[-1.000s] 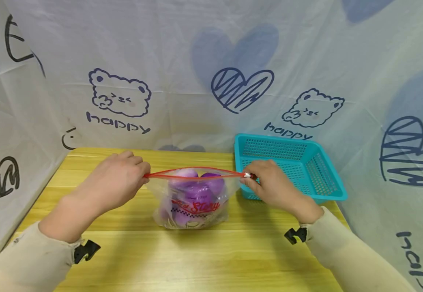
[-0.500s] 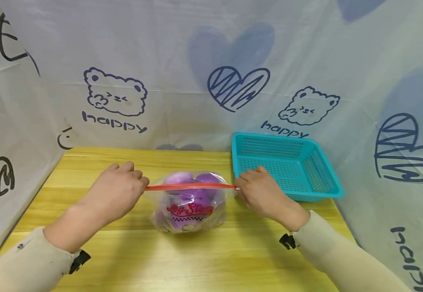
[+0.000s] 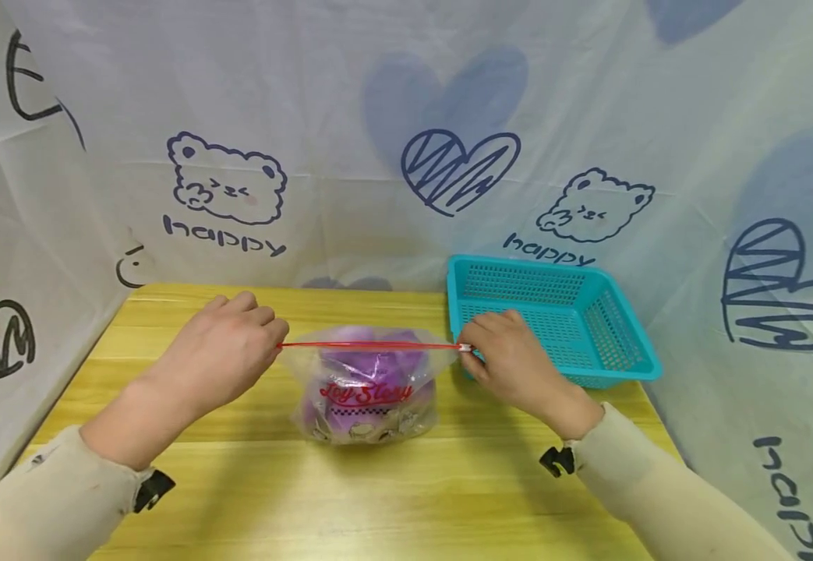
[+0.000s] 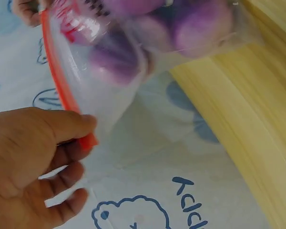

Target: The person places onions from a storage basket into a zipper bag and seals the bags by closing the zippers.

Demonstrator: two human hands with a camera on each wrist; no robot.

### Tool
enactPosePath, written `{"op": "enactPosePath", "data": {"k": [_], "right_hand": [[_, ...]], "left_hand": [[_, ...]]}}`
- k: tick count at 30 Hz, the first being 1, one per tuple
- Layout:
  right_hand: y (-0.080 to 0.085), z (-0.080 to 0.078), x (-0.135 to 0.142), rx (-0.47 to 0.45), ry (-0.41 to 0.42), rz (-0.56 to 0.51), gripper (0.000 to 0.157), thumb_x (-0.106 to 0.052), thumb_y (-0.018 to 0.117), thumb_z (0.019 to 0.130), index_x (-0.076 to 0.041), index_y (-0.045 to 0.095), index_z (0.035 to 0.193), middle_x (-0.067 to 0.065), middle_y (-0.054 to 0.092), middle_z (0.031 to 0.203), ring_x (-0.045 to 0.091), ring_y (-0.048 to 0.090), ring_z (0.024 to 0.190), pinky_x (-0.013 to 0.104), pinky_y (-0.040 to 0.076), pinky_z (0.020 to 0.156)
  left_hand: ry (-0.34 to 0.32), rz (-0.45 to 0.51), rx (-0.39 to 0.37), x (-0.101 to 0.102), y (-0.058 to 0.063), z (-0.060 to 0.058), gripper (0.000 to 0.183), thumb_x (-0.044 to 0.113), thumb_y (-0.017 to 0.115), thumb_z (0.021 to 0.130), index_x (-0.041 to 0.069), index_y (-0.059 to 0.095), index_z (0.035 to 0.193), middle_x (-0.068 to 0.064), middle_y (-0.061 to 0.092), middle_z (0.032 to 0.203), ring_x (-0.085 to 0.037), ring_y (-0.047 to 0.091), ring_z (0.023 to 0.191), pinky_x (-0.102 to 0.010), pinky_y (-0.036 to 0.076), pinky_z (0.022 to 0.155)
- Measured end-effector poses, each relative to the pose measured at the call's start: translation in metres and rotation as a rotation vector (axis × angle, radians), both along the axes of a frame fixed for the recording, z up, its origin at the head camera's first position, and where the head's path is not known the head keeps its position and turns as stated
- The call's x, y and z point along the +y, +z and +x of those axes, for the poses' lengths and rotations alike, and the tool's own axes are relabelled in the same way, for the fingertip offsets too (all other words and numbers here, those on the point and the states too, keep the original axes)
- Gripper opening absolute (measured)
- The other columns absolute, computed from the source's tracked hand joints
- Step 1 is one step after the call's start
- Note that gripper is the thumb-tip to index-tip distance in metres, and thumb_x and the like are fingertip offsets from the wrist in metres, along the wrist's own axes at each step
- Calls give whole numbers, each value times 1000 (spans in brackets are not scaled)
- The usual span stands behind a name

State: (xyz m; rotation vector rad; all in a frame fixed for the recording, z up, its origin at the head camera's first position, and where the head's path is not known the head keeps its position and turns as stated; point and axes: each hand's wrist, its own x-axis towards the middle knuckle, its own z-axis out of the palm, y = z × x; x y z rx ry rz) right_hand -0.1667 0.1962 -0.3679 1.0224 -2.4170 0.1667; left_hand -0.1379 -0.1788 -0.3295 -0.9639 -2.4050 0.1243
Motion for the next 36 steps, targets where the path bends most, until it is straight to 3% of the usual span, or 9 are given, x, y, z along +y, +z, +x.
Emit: {"op": "enactPosePath", "data": {"k": [4, 7, 12, 17, 22, 27, 31, 36], "right_hand": [[-11, 0, 3, 124, -21, 19, 7, -14, 58, 87, -14, 54, 82, -1, 56, 77, 22, 57, 74, 39, 37, 72], [-17, 1, 5, 160, -19, -27, 6, -17, 57, 89, -13, 56, 84, 0, 58, 79, 23, 57, 76, 41, 39, 73], [-19, 4, 5, 125, -26, -108, 10, -21, 58, 91, -13, 61, 88, -1, 60, 81, 22, 57, 76, 40, 41, 72], [-17, 9, 4, -18, -41, -181, 9, -18, 64, 86, -10, 62, 91, 1, 62, 83, 19, 57, 77, 38, 46, 72], [-12, 11, 7, -327, -148, -302, 10, -12, 58, 90, -12, 64, 98, 1, 64, 90, 15, 56, 73, 33, 48, 66], [-5, 6, 15, -716, -296, -538, 18, -18, 49, 98, -13, 65, 104, 4, 64, 86, 18, 54, 64, 31, 48, 59], [-2, 1, 19, -1007, -312, -759, 29, -29, 50, 101, -4, 64, 102, 12, 64, 90, 23, 63, 75, 36, 56, 67], [3, 2, 19, -1387, -292, -998, 42, -42, 54, 97, 0, 62, 98, 8, 63, 84, 16, 60, 67, 34, 57, 65]], "left_hand": [[-27, 25, 97, 3, -8, -2, 11, 6, 66, 81, 10, 59, 74, -4, 61, 69, -27, 49, 68, -31, 27, 56], [-30, 46, 119, 2, -13, -2, 9, 6, 63, 82, 10, 58, 75, -4, 58, 68, -28, 49, 69, -31, 27, 57], [-30, 51, 111, -2, -16, -3, 7, 9, 63, 83, 9, 59, 78, -5, 59, 70, -28, 50, 70, -32, 29, 59], [-35, 57, 111, -4, -14, -2, 9, 8, 58, 86, 9, 57, 77, -5, 57, 69, -28, 49, 70, -32, 28, 60], [-47, 69, 135, -3, -11, -1, 14, 6, 53, 89, 8, 57, 75, -5, 55, 67, -27, 48, 68, -29, 26, 59], [-50, 72, 137, -3, -10, -1, 16, 6, 51, 89, 8, 56, 75, -5, 54, 67, -28, 48, 68, -29, 25, 59], [-56, 75, 137, -4, -11, -1, 16, 5, 50, 89, 8, 56, 74, -5, 54, 66, -28, 47, 68, -29, 25, 59], [-64, 82, 149, -4, -9, -1, 16, 4, 50, 89, 8, 55, 74, -5, 55, 66, -28, 49, 68, -29, 25, 59]]}}
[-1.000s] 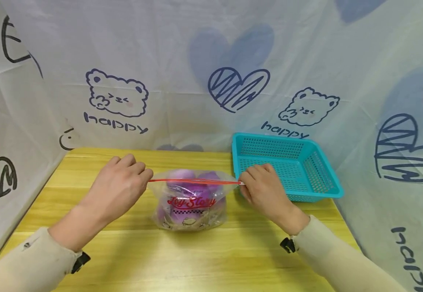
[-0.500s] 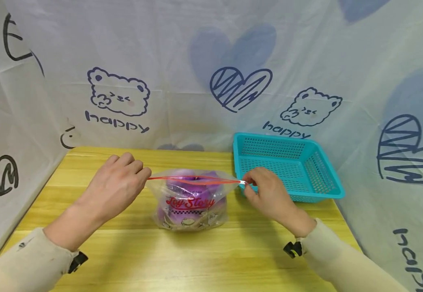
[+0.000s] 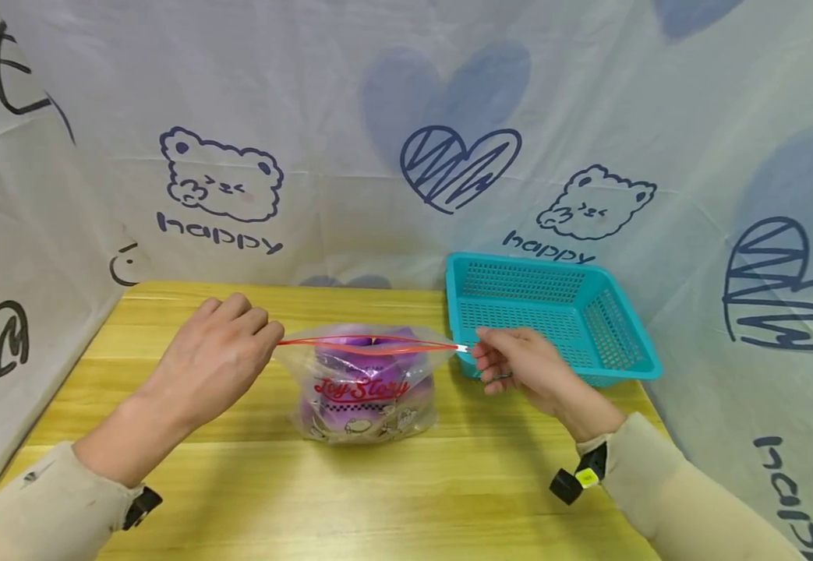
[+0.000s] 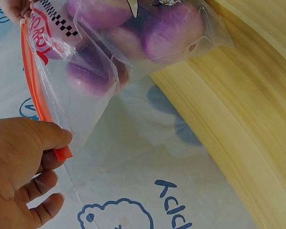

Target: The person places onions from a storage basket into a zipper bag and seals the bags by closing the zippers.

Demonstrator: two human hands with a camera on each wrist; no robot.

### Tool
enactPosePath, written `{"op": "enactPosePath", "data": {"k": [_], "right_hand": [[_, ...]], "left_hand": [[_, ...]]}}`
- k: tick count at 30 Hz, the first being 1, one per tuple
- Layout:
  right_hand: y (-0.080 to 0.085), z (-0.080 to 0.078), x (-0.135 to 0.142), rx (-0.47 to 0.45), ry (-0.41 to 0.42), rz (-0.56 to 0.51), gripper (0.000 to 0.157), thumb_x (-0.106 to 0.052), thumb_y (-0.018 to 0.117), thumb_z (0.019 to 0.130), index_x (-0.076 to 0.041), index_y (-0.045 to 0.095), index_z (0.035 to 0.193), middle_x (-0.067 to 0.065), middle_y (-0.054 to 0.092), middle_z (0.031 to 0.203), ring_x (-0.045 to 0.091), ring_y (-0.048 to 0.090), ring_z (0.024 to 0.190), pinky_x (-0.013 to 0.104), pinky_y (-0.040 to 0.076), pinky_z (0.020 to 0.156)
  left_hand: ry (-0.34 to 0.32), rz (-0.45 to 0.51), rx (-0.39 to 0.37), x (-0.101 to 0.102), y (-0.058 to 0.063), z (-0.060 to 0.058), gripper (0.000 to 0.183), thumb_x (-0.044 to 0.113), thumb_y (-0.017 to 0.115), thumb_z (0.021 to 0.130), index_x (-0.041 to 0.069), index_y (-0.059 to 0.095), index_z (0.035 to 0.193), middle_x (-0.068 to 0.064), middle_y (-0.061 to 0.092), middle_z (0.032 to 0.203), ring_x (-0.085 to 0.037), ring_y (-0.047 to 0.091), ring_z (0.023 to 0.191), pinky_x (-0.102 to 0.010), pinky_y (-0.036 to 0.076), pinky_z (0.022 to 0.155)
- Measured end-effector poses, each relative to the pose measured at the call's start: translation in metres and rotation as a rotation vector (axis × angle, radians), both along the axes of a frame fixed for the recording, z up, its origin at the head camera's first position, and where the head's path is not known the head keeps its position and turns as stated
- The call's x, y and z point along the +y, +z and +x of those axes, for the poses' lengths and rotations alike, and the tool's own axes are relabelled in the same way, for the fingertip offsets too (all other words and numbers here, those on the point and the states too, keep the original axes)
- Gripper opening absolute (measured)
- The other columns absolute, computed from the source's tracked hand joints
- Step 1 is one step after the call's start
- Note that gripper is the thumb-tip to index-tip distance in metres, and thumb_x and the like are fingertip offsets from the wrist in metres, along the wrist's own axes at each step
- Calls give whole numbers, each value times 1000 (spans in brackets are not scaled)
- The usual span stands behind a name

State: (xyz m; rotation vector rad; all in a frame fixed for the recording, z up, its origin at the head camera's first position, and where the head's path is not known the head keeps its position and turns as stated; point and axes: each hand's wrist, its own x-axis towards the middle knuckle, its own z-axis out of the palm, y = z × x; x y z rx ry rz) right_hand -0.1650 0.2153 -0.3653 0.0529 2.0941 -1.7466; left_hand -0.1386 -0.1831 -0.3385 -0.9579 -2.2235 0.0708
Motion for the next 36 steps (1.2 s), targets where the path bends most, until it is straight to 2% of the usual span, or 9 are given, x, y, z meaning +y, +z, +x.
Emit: {"op": "enactPosePath", "data": {"k": [4, 8, 12, 17, 25, 29, 33, 36], "right_hand": [[2, 4, -4, -188, 34, -160, 42, -46, 56, 95, -4, 62, 92, 2, 61, 77, 12, 58, 63, 31, 56, 62], [2, 9, -11, -240, 49, -278, 32, -40, 60, 94, -8, 62, 92, -1, 61, 77, 10, 56, 62, 28, 55, 60], [3, 12, -16, -220, 41, -358, 22, -29, 58, 96, -9, 63, 90, -2, 60, 76, 8, 53, 60, 24, 51, 58], [3, 11, -17, -167, 20, -405, 22, -23, 52, 100, -8, 64, 89, -1, 58, 76, 10, 49, 63, 22, 44, 58], [2, 13, -22, -82, 68, -453, 23, -17, 48, 101, -6, 60, 85, 0, 54, 73, 13, 44, 62, 24, 39, 56], [-1, 12, -25, -76, 73, -468, 24, -15, 46, 101, -7, 56, 81, 1, 49, 71, 14, 42, 62, 25, 38, 57], [-4, 11, -23, -107, 76, -421, 23, -21, 48, 99, -9, 54, 81, 0, 51, 73, 12, 46, 62, 24, 39, 54], [-5, 11, -21, -131, 86, -394, 25, -31, 54, 98, -10, 58, 85, -2, 58, 76, 9, 53, 62, 22, 42, 50]], "left_hand": [[-3, 2, 4, -1, 1, 0, 17, 5, 50, 89, 8, 54, 73, -5, 54, 65, -28, 49, 68, -29, 26, 58], [-2, 4, -5, -2, -1, 0, 17, 5, 49, 90, 8, 54, 73, -5, 54, 66, -28, 49, 68, -30, 27, 58], [-1, 8, -5, -3, 0, 1, 17, 5, 50, 89, 8, 53, 73, -5, 54, 66, -28, 49, 68, -30, 27, 58], [-17, 24, 20, -3, 3, 2, 17, 3, 50, 88, 8, 51, 71, -5, 52, 64, -28, 48, 67, -30, 26, 57], [-6, 24, 29, -7, 2, -1, 18, 7, 51, 90, 7, 52, 72, -5, 57, 66, -30, 52, 72, -31, 28, 59], [-8, 31, 34, -7, 1, 0, 20, 7, 48, 91, 7, 52, 72, -5, 56, 66, -30, 52, 72, -30, 26, 58], [-3, 27, 39, -5, 1, -1, 22, 5, 42, 92, 7, 51, 72, -5, 54, 66, -30, 52, 73, -30, 27, 58], [-7, 31, 45, -4, 2, -1, 22, 4, 44, 92, 6, 51, 72, -6, 55, 67, -30, 53, 74, -31, 29, 58]]}}
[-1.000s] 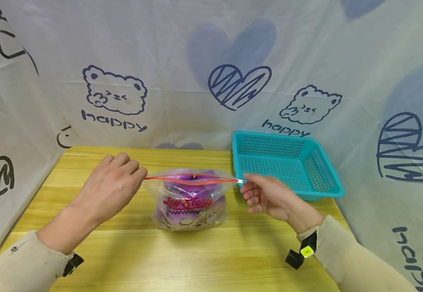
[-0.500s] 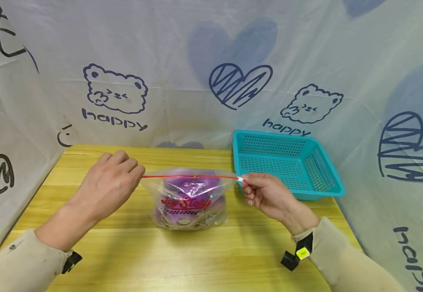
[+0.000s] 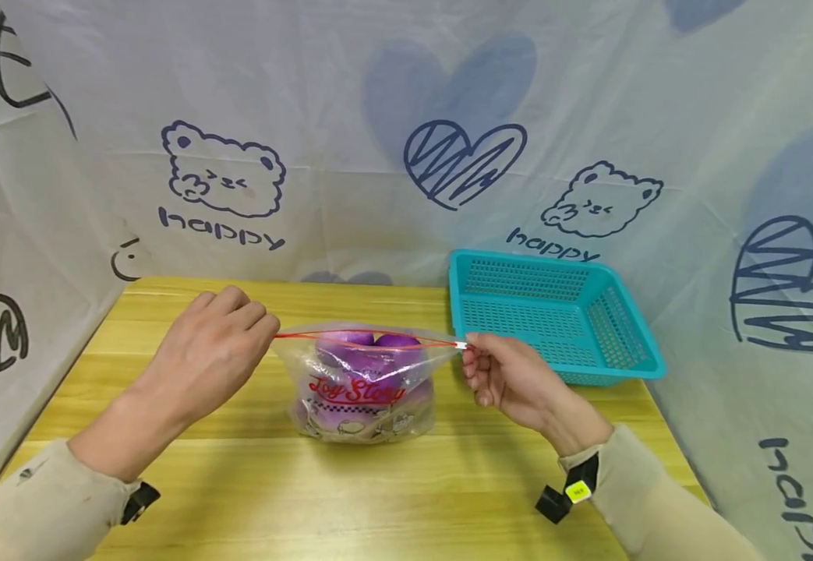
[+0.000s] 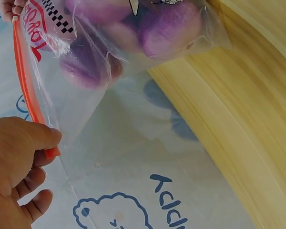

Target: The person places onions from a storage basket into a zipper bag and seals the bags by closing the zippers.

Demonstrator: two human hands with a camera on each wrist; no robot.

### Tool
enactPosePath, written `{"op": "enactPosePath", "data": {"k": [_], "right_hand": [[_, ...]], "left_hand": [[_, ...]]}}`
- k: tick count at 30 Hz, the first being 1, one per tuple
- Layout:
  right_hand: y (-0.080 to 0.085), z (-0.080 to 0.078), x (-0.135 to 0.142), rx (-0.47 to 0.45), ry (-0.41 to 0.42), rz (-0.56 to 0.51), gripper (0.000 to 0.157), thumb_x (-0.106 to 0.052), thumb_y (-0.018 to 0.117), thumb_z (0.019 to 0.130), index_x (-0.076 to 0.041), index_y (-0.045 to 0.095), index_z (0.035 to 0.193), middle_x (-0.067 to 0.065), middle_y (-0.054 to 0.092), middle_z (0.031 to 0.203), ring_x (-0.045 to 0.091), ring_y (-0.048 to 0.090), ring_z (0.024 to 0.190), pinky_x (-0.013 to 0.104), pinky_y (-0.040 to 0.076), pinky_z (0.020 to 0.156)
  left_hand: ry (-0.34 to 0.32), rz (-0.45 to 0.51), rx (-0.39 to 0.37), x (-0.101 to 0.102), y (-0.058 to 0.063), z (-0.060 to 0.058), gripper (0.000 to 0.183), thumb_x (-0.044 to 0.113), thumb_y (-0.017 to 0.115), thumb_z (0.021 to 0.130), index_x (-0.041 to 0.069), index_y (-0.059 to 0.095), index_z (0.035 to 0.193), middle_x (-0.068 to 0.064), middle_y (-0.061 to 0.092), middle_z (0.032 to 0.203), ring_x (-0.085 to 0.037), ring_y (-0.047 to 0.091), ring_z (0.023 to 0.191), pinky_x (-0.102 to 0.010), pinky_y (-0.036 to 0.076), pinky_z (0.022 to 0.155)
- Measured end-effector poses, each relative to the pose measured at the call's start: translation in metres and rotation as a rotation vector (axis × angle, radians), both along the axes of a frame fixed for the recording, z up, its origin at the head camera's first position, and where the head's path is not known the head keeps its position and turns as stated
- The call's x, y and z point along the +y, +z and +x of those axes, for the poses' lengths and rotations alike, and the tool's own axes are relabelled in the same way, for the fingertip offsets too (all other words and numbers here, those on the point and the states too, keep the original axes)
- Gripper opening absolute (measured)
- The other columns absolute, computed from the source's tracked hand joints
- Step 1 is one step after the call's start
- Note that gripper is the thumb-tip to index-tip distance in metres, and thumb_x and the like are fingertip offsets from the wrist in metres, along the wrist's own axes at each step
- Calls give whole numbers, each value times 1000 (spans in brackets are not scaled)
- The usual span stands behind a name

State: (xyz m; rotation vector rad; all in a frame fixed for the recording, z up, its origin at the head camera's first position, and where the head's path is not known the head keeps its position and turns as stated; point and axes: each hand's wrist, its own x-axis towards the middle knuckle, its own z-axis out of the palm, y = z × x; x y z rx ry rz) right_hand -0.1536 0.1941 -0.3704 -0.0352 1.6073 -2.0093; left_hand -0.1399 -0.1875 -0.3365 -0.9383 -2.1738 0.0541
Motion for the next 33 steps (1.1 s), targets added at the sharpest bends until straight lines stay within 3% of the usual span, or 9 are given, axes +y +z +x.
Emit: {"op": "enactPosePath", "data": {"k": [3, 7, 15, 24, 30, 33], "right_hand": [[0, 1, 3, -14, 3, -12, 27, -35, 57, 97, -10, 63, 89, -2, 63, 79, 8, 57, 63, 21, 45, 50], [1, 2, 4, -26, 1, -44, 23, -28, 56, 98, -8, 65, 91, 0, 64, 78, 9, 59, 64, 23, 51, 58], [4, 3, 0, -23, 48, -69, 24, -22, 49, 101, -4, 60, 90, 5, 69, 74, 13, 69, 63, 30, 59, 64], [6, 7, -2, 29, 3, 100, 26, -26, 54, 98, -6, 61, 83, 1, 62, 66, 8, 55, 50, 21, 47, 46], [5, 7, -2, 63, 3, 125, 27, -28, 56, 98, -7, 62, 82, -1, 61, 66, 8, 52, 50, 21, 43, 46], [4, 7, 0, 70, 9, 127, 26, -28, 56, 98, -7, 62, 82, -1, 60, 66, 7, 51, 50, 21, 43, 46]], "left_hand": [[-2, -6, -6, 2, 0, -1, 23, 4, 42, 92, 6, 51, 72, -6, 54, 67, -30, 53, 74, -31, 29, 59], [-11, -2, -8, 0, -1, -1, 21, 5, 44, 92, 7, 51, 72, -6, 55, 67, -30, 53, 73, -31, 29, 58], [-6, 7, 2, -4, -1, -4, 19, 9, 53, 90, 6, 52, 72, -6, 55, 66, -31, 54, 74, -31, 29, 58], [29, 22, -13, -2, 0, -2, 16, 10, 59, 87, 7, 54, 72, -6, 54, 66, -30, 49, 67, -30, 25, 56], [92, 10, -57, -4, -5, -3, 15, 12, 61, 86, 7, 55, 74, -6, 54, 66, -29, 46, 64, -31, 28, 54], [83, -1, -56, -6, -5, -5, 13, 11, 62, 85, 7, 55, 75, -6, 56, 67, -29, 48, 66, -32, 31, 54]]}}
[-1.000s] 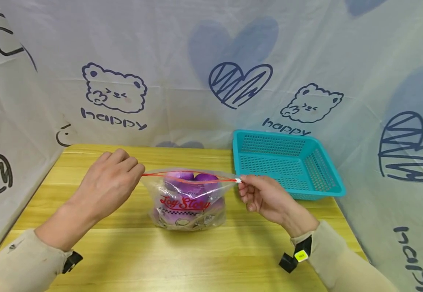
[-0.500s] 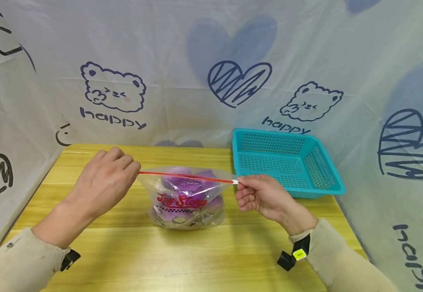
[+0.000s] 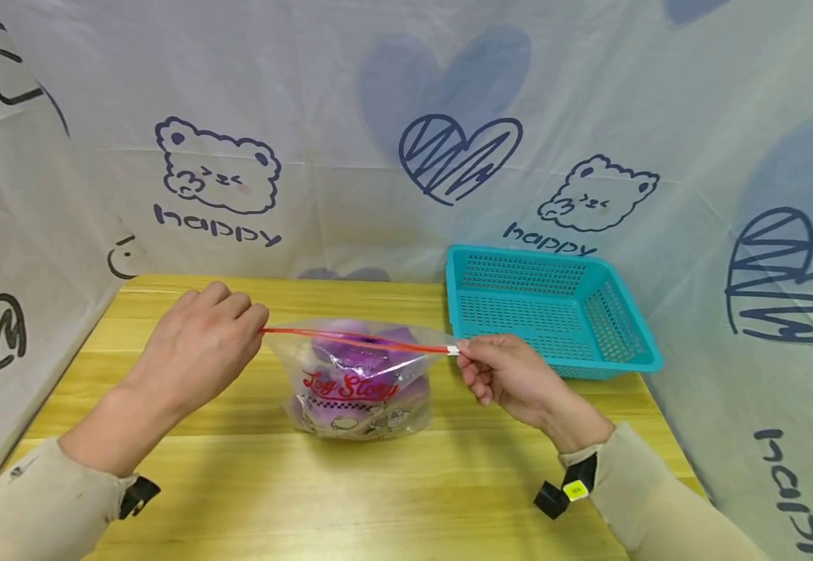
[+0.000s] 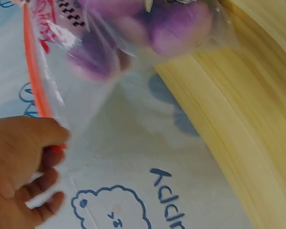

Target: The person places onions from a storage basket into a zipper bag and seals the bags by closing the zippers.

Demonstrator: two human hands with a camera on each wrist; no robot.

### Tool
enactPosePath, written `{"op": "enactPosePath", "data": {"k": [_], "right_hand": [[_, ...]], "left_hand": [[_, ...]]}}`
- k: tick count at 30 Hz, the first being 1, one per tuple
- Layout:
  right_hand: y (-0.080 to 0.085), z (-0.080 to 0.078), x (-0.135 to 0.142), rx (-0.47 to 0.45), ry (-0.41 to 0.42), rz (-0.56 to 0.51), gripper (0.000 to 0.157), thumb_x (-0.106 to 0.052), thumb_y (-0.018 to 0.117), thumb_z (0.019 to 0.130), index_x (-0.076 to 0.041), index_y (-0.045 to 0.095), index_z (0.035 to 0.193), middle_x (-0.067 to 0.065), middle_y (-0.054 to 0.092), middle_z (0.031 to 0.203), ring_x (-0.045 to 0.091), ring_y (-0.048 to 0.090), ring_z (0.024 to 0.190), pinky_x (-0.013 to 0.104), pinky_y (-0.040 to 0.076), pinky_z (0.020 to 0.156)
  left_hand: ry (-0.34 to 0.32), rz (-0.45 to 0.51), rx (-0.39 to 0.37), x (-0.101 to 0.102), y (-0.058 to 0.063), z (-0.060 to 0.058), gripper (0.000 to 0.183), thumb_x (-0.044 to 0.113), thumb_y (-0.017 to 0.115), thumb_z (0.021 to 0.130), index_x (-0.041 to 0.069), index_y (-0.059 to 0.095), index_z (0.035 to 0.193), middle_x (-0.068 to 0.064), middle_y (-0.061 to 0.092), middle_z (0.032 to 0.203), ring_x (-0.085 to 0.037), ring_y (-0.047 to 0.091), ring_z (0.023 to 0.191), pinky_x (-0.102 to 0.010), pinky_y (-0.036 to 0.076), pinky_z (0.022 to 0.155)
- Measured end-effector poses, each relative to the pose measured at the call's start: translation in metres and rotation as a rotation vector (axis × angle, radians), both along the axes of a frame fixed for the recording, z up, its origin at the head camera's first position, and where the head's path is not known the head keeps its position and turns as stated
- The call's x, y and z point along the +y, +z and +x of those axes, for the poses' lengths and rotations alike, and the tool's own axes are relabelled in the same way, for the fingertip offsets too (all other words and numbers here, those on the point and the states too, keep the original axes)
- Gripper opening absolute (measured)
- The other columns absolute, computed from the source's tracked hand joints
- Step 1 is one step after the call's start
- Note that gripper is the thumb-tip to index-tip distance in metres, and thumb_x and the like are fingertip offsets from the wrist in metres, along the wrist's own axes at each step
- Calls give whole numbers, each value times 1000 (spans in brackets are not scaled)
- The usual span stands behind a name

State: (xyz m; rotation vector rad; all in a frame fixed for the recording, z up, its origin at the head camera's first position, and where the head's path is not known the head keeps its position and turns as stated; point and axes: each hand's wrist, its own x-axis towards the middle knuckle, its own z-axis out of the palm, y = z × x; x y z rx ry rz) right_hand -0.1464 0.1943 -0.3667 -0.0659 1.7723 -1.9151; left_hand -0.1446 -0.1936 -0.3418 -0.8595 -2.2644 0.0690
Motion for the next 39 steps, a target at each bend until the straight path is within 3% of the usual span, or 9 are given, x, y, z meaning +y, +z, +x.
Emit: {"op": "enactPosePath", "data": {"k": [8, 14, 19, 21, 25, 27, 31, 34, 39], "right_hand": [[-4, -5, 4, 29, 15, 25, 27, -27, 56, 98, -4, 59, 85, 0, 60, 66, 8, 50, 50, 21, 42, 46], [-7, -7, 8, 40, 34, 32, 27, -30, 57, 97, -7, 61, 84, -1, 60, 66, 8, 50, 51, 22, 41, 47], [-7, -7, 10, 42, 51, 13, 27, -30, 57, 98, -9, 62, 83, -1, 60, 66, 8, 50, 51, 22, 42, 47], [-7, -8, 10, 44, 54, 13, 27, -31, 57, 97, -8, 62, 83, -1, 60, 66, 8, 50, 51, 22, 42, 47], [-7, -8, 10, 51, 55, 23, 28, -32, 58, 97, -7, 61, 84, -1, 59, 66, 8, 50, 51, 22, 41, 47], [-6, -8, 10, 54, 55, 31, 28, -32, 58, 96, -6, 61, 84, -1, 59, 66, 9, 49, 51, 22, 40, 46], [-6, -7, 10, 72, 65, 52, 30, -33, 58, 96, -6, 60, 85, -1, 58, 66, 9, 49, 52, 22, 40, 46], [-7, -6, 9, 90, 69, 65, 30, -33, 57, 97, -6, 60, 85, -1, 57, 67, 10, 48, 53, 22, 40, 47], [-8, -4, 11, 103, 52, 69, 29, -32, 57, 97, -6, 60, 85, -1, 58, 68, 10, 49, 55, 23, 39, 48]], "left_hand": [[-91, 11, 55, 1, -2, -2, 9, 8, 58, 83, 6, 53, 76, -6, 53, 68, -29, 50, 68, -29, 28, 55], [-39, 1, -7, -3, -9, -2, 11, 13, 47, 86, 6, 53, 81, -7, 53, 72, -29, 46, 68, -32, 32, 56], [26, 94, -114, 7, 6, 15, 16, 9, 51, 76, 3, 56, 90, -10, 55, 78, -31, 48, 72, -37, 40, 61], [73, 202, -269, 19, 15, 25, 15, 11, 55, 79, 5, 58, 93, -8, 58, 83, -29, 51, 77, -38, 43, 67], [92, 503, -745, 55, 29, 41, 8, 21, 61, 88, 16, 60, 94, -1, 62, 85, -19, 55, 79, -35, 49, 67], [27, 633, -971, 75, 28, 46, 7, 25, 61, 92, 18, 61, 92, 2, 61, 81, -15, 55, 73, -31, 49, 63], [-201, 852, -1344, 117, 14, 50, 16, 25, 57, 97, 12, 60, 89, -1, 53, 72, -13, 47, 62, -25, 41, 53], [-321, 992, -1539, 148, 2, 51, 20, 22, 53, 98, 6, 58, 86, -4, 52, 72, -14, 47, 63, -24, 45, 58], [-368, 1170, -1697, 184, -16, 48, 22, 20, 50, 98, 3, 57, 87, -4, 56, 79, -14, 54, 70, -28, 52, 69]]}}
